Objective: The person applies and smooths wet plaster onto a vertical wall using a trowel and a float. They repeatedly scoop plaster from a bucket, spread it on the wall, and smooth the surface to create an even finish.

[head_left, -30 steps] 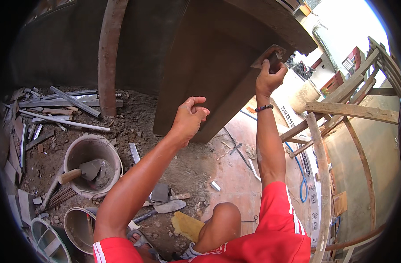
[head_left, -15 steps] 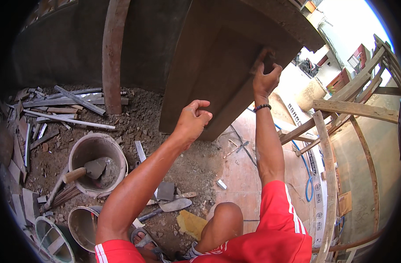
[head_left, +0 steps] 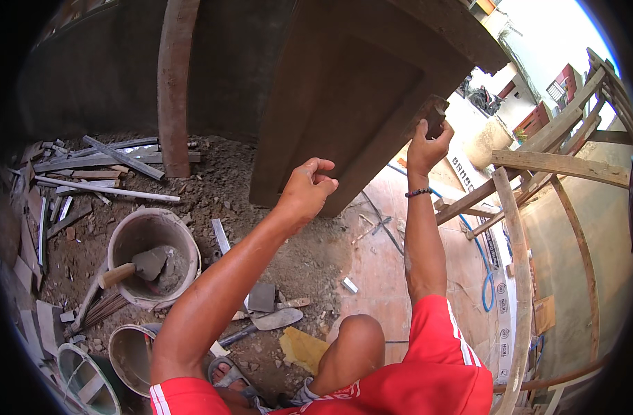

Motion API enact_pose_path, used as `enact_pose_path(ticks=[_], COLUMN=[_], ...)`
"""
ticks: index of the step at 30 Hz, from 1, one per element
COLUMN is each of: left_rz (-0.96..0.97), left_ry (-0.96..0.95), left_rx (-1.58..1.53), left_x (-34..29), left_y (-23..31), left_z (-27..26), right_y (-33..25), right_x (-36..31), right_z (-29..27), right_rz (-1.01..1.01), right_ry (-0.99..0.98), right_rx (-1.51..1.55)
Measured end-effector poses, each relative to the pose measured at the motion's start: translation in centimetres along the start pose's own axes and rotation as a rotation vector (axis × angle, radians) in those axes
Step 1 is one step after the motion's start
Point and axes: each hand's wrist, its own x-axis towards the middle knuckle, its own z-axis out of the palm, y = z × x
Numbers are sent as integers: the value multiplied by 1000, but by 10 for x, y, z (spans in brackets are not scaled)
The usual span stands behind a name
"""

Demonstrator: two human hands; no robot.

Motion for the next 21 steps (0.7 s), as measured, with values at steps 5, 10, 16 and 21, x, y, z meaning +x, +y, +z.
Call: enact_pose_path(ticks=[5, 10, 16, 21], left_rz=[-13, -9, -1, -51], left_ry=[-30, -40, -46, -15], left_rx=[54, 96, 131, 150], left_x=[3, 6, 11, 13], left_y=[-8, -7, -16, -18], left_z=[5, 11, 5, 1], right_y=[-10, 39, 42, -38], right_x=[18, -33, -58, -4], right_z=[28, 26, -47, -67], right_rz=[-208, -77, -118, -680], right_ry=[17, -126, -260, -591], right_rx=[-77, -239, -247, -584])
